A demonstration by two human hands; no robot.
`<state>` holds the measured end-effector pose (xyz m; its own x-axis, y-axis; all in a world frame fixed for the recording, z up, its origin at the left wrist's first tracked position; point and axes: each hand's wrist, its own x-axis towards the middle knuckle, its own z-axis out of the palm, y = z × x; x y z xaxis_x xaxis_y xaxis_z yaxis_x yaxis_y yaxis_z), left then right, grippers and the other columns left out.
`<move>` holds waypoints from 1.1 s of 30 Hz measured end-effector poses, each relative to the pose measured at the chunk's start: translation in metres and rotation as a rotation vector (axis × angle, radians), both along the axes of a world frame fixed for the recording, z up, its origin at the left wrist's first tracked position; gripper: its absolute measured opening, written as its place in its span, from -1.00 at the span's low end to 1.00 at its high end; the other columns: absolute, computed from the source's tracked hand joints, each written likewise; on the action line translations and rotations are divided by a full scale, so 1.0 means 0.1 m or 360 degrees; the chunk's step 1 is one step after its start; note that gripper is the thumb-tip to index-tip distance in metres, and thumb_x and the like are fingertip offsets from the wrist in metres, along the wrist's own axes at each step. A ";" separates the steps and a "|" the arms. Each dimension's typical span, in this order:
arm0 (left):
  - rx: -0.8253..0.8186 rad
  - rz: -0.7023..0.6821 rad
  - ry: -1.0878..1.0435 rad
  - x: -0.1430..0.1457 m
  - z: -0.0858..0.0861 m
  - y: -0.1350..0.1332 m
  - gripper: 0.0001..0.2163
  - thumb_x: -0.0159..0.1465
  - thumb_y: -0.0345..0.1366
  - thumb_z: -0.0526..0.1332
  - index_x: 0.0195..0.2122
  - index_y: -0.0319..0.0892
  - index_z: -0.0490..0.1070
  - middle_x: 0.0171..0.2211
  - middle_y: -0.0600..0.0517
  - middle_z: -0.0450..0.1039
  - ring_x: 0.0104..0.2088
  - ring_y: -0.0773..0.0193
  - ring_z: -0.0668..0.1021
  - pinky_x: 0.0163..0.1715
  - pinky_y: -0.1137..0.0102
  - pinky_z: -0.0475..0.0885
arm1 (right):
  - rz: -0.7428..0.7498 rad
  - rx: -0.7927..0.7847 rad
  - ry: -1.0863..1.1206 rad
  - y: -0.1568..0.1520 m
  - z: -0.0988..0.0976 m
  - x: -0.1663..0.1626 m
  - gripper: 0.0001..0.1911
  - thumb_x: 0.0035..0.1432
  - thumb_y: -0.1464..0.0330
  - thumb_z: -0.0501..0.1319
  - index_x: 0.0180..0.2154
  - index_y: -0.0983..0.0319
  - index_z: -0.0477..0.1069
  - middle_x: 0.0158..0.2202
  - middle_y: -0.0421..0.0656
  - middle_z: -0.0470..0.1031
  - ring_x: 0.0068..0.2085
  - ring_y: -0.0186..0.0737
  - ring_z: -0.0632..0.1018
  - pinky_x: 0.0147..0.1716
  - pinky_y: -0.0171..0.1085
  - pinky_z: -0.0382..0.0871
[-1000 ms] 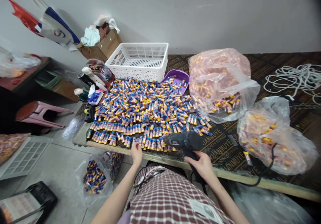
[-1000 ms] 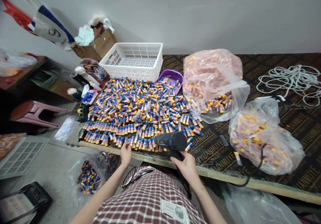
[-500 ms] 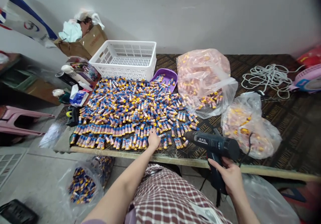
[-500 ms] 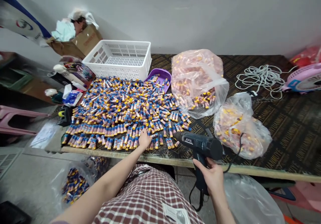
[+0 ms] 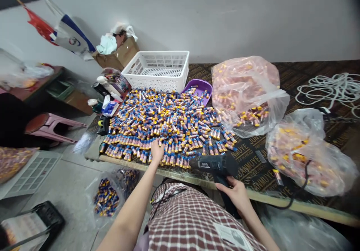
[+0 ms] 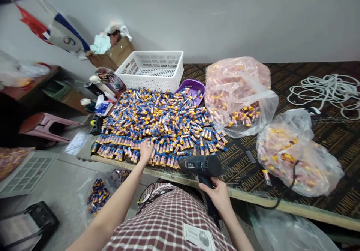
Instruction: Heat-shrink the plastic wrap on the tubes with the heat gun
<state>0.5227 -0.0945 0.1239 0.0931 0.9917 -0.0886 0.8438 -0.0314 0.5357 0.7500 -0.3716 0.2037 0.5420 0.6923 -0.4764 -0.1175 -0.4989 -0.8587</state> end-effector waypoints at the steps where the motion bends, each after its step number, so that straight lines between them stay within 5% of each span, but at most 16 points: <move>1: -0.0007 0.0060 0.0051 -0.19 -0.04 -0.04 -0.68 0.13 -0.36 0.10 -0.06 -0.25 0.33 -0.11 -0.16 0.36 -0.01 0.09 0.37 0.01 0.27 0.24 | 0.0035 0.0019 0.0003 0.07 0.00 -0.06 -0.63 -0.28 0.23 0.37 -0.38 0.32 0.53 -0.32 -0.03 0.58 -0.27 0.04 0.55 -0.28 -0.15 0.42; 6: -0.0231 0.0050 0.0226 -0.57 -0.24 -0.28 -0.67 0.12 -0.31 0.14 -0.07 -0.24 0.33 -0.17 -0.14 0.40 -0.08 0.09 0.41 -0.05 0.28 0.26 | 0.0159 0.0025 -0.0010 0.29 0.01 -0.16 -0.63 -0.25 0.25 0.36 -0.35 0.34 0.53 -0.29 -0.01 0.58 -0.26 0.05 0.55 -0.25 -0.12 0.39; 12: -0.0161 -0.0300 0.0531 0.02 -0.33 -0.49 -0.24 -0.09 -0.12 0.32 0.15 -0.10 0.09 0.01 -0.21 0.21 0.02 -0.08 0.28 -0.04 0.15 0.18 | 0.0032 -0.0090 -0.0152 0.22 0.07 0.01 -0.57 -0.26 0.23 0.38 -0.30 0.36 0.51 -0.24 0.02 0.57 -0.22 0.03 0.53 -0.19 -0.13 0.37; 19: -0.0374 -0.0341 0.0559 0.21 -0.45 -0.52 -0.36 0.01 -0.33 0.23 0.14 -0.08 0.06 0.02 -0.26 0.12 -0.01 -0.06 0.31 -0.17 0.23 0.27 | -0.0329 -0.0165 -0.0136 -0.02 0.18 -0.09 -0.54 -0.28 0.19 0.39 -0.33 0.37 0.47 -0.32 -0.01 0.57 -0.36 -0.08 0.54 -0.39 -0.23 0.41; 26: -0.0384 -0.0394 0.0332 0.15 -0.29 0.06 -0.33 0.03 -0.31 0.22 0.18 -0.03 -0.01 0.08 -0.19 0.07 0.00 0.03 0.35 -0.14 0.29 0.32 | -0.0484 -0.0256 -0.0207 -0.04 0.18 -0.32 -0.52 -0.35 0.19 0.40 -0.35 0.38 0.50 -0.39 -0.02 0.57 -0.42 -0.09 0.53 -0.46 -0.25 0.41; 33: -0.0131 -0.0320 0.0062 -0.16 0.03 0.65 -0.35 0.09 -0.11 0.21 0.18 -0.15 0.02 0.24 -0.28 -0.16 0.21 -0.16 0.07 0.06 0.05 0.13 | -0.0148 -0.0283 -0.0227 0.21 0.01 -0.56 -0.55 -0.29 0.18 0.38 -0.37 0.37 0.49 -0.35 0.00 0.56 -0.33 -0.03 0.53 -0.36 -0.21 0.40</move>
